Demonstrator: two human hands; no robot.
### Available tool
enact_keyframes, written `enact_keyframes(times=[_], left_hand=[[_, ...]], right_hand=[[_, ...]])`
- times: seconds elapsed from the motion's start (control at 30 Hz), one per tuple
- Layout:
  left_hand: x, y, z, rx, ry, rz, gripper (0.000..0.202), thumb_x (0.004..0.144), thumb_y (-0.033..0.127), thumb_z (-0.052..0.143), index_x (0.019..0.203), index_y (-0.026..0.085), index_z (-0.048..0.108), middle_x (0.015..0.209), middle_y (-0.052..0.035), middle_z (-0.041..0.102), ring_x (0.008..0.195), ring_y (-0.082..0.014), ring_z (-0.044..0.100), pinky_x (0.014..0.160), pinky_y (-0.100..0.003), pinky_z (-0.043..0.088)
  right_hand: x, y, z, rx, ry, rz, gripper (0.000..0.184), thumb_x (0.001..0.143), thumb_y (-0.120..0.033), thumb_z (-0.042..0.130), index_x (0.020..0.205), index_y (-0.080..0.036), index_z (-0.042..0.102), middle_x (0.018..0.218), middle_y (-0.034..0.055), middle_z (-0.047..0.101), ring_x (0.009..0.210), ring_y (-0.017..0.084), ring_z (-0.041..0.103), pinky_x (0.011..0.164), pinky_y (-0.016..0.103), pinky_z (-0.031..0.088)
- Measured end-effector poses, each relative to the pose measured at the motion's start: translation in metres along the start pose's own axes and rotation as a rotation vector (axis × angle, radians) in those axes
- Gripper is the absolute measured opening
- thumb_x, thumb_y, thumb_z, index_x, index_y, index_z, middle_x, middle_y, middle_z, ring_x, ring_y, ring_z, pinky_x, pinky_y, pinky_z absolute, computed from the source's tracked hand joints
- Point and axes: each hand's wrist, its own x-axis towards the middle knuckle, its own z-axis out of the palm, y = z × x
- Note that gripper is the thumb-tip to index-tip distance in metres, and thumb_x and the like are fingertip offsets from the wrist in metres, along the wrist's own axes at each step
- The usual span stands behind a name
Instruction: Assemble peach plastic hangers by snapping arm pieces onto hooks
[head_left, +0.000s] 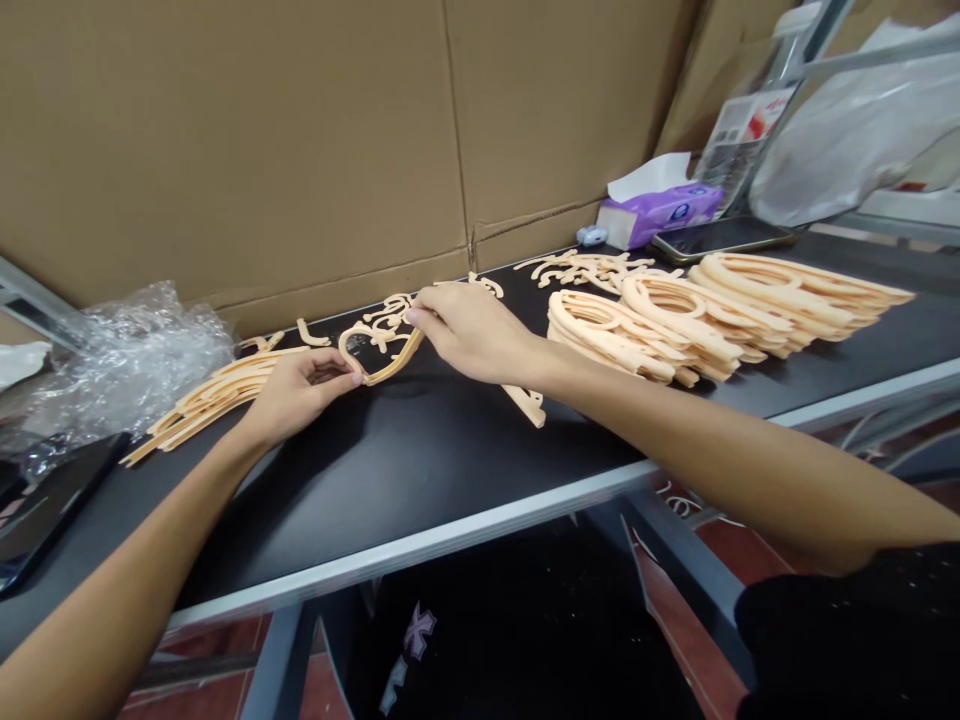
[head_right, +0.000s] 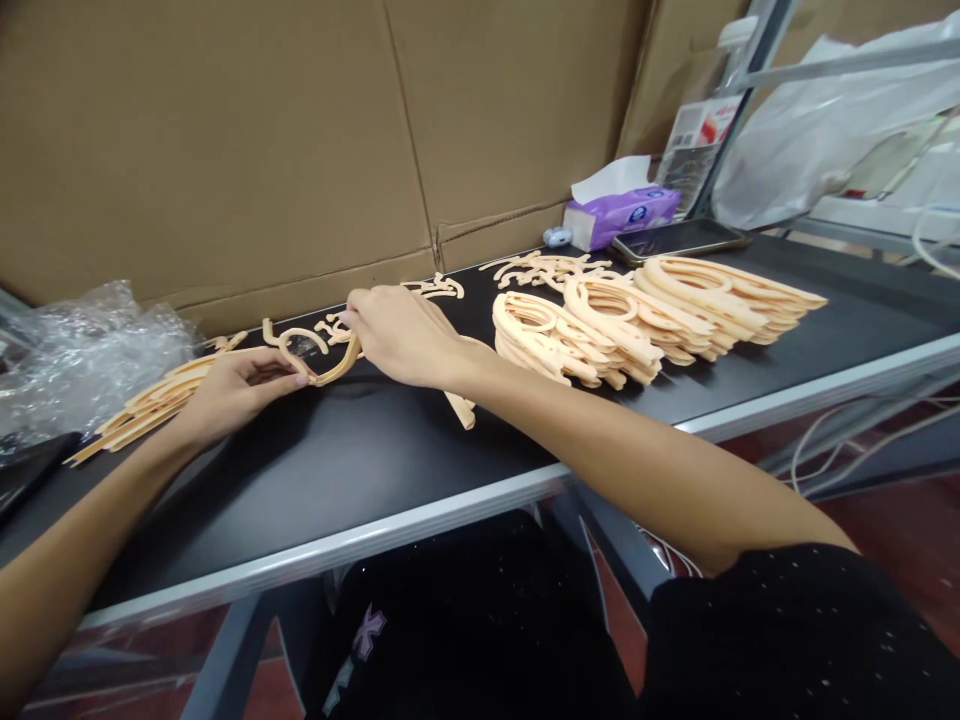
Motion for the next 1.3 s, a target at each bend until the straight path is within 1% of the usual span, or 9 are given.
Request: enact_keyframes(times=[0.1,0.33,0.47,0.6,0.77,0.87,1.03,1.17,1.3], left_hand=[[0.0,0.0,-0.001,0.023,-0.003,-0.002,0.046,0.077,0.063,0.083,0.086,0.018,0.079,0.091,-0.0092,0.08,0.085,-0.0256,0.071,0.087,-0.039,0.055],[0.0,0.0,0.002,0.053,0.0,-0.006,0.042,0.077,0.06,0.081,0.086,0.019,0.078,0.088,-0.0078,0.08,0.082,-0.0242,0.07,0.081,-0.036,0.053],[-0.002,0.004,0.005,0.142,-0.016,-0.004,0.036,0.079,0.055,0.077,0.085,0.02,0.078,0.082,-0.0055,0.078,0.075,-0.0215,0.064,0.074,-0.033,0.048],[-0.003,0.008,0.006,0.171,-0.018,0.005,0.039,0.081,0.059,0.073,0.085,0.02,0.078,0.082,-0.0049,0.077,0.073,-0.0207,0.062,0.074,-0.033,0.046],[-0.003,0.01,0.008,0.121,-0.024,0.036,0.039,0.08,0.059,0.076,0.083,0.02,0.079,0.085,-0.0053,0.077,0.077,-0.0215,0.065,0.078,-0.034,0.047],[-0.003,0.01,0.009,0.128,0.002,0.041,0.037,0.079,0.057,0.076,0.082,0.02,0.079,0.084,-0.0054,0.077,0.076,-0.0214,0.064,0.076,-0.034,0.047],[-0.006,0.012,0.012,0.111,0.022,0.07,0.035,0.081,0.055,0.075,0.08,0.02,0.074,0.085,-0.0054,0.077,0.079,-0.0225,0.067,0.079,-0.035,0.051],[-0.008,0.015,0.014,0.095,0.07,0.082,0.032,0.077,0.052,0.078,0.08,0.021,0.07,0.086,-0.0055,0.077,0.081,-0.0242,0.07,0.081,-0.036,0.055],[-0.011,0.019,0.013,0.173,0.106,0.092,0.031,0.078,0.051,0.078,0.079,0.021,0.075,0.089,-0.006,0.08,0.084,-0.0263,0.072,0.088,-0.04,0.057]], right_hand=[[0.002,0.0,0.001,0.096,0.005,0.046,0.034,0.114,-0.03,0.046,0.11,-0.013,0.074,0.107,0.0113,0.078,0.101,0.022,0.067,0.088,0.032,0.04],[0.005,-0.004,0.004,0.304,0.037,0.086,0.025,0.109,-0.031,0.058,0.099,-0.013,0.072,0.082,0.0005,0.069,0.076,0.013,0.057,0.077,0.028,0.037],[0.004,-0.005,0.007,0.388,0.008,0.061,0.013,0.101,-0.027,0.07,0.097,-0.014,0.07,0.08,-0.0018,0.068,0.074,0.012,0.057,0.075,0.027,0.038],[0.003,-0.004,0.007,0.489,-0.028,0.052,0.009,0.095,-0.021,0.074,0.092,-0.014,0.07,0.081,-0.0011,0.068,0.078,0.013,0.06,0.077,0.027,0.041],[0.002,-0.007,0.005,0.444,-0.075,0.028,0.008,0.095,-0.02,0.072,0.092,-0.013,0.074,0.082,-0.0009,0.07,0.077,0.012,0.061,0.077,0.027,0.042],[0.001,-0.009,0.004,0.413,-0.068,0.027,0.009,0.095,-0.018,0.07,0.09,-0.013,0.075,0.086,0.0006,0.073,0.079,0.012,0.062,0.078,0.026,0.042],[0.0,-0.008,0.004,0.39,-0.066,0.085,0.01,0.087,-0.012,0.068,0.092,-0.014,0.077,0.086,0.0017,0.074,0.081,0.014,0.065,0.076,0.026,0.044],[0.0,-0.007,0.003,0.359,-0.045,0.084,0.013,0.08,-0.01,0.07,0.09,-0.014,0.078,0.084,0.0025,0.075,0.08,0.016,0.066,0.075,0.027,0.045],[-0.001,-0.008,-0.001,0.312,-0.031,0.104,0.019,0.078,-0.009,0.07,0.092,-0.012,0.082,0.087,0.006,0.078,0.082,0.019,0.067,0.079,0.03,0.048]])
